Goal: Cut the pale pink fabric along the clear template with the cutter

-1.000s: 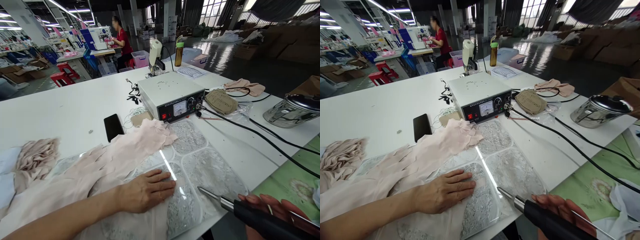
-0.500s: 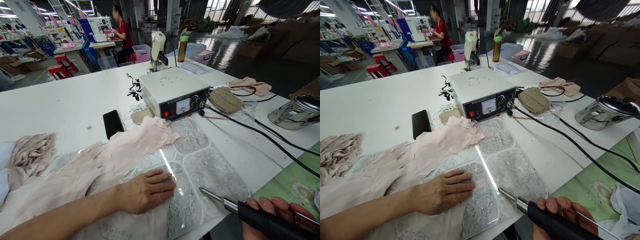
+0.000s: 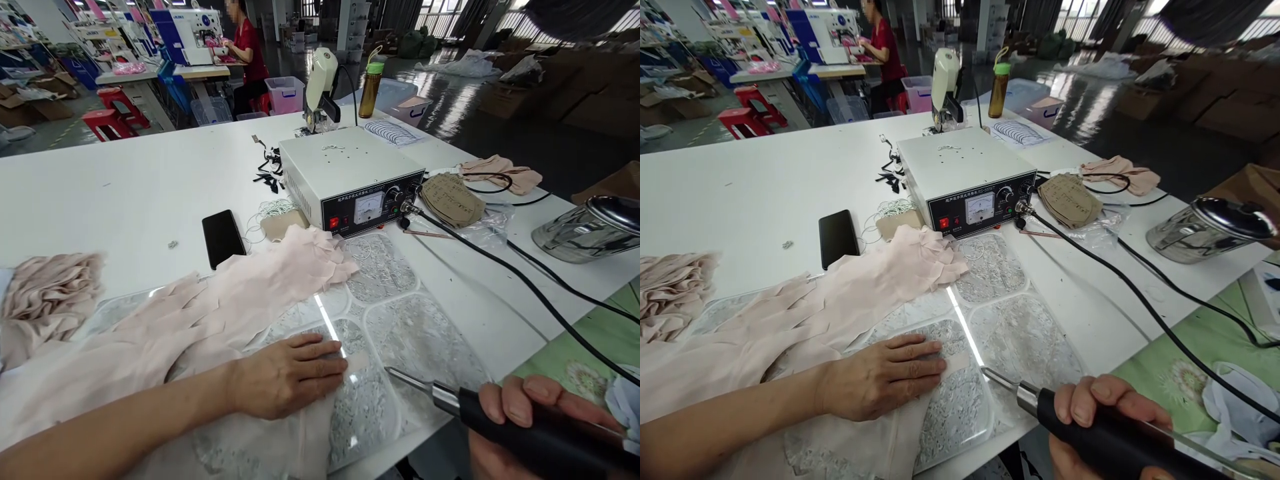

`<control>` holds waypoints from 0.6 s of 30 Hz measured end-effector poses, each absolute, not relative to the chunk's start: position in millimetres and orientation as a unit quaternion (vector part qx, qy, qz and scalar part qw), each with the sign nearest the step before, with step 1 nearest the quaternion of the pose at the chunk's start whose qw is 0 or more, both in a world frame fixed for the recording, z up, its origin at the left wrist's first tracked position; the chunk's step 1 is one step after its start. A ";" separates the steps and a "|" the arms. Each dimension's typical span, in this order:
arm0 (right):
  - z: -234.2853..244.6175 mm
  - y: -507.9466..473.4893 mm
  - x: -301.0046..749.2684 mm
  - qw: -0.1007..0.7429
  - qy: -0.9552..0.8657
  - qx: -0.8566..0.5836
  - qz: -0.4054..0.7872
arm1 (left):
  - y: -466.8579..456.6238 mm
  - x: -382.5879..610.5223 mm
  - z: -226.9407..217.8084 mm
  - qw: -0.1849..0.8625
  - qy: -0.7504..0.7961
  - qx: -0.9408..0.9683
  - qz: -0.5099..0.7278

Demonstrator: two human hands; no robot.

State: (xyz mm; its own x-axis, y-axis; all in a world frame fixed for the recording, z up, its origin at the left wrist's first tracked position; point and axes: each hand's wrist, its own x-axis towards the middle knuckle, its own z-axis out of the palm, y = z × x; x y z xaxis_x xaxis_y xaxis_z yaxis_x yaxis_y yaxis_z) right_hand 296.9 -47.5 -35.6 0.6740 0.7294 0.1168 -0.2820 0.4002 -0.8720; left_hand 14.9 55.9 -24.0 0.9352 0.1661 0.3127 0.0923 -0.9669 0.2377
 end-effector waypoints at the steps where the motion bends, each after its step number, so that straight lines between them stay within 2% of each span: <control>1: -30.1 -44.3 290.4 0.806 -0.249 -0.431 0.321 | 56.0 14.9 -24.1 0.110 0.066 0.977 0.168; 7: -5.5 -32.8 264.7 0.801 -0.255 -0.421 0.341 | 56.2 14.9 -25.2 0.112 0.063 0.979 0.159; 18: -5.3 -29.8 262.8 0.783 -0.282 -0.433 0.346 | 56.1 14.7 -26.5 0.121 0.061 0.979 0.154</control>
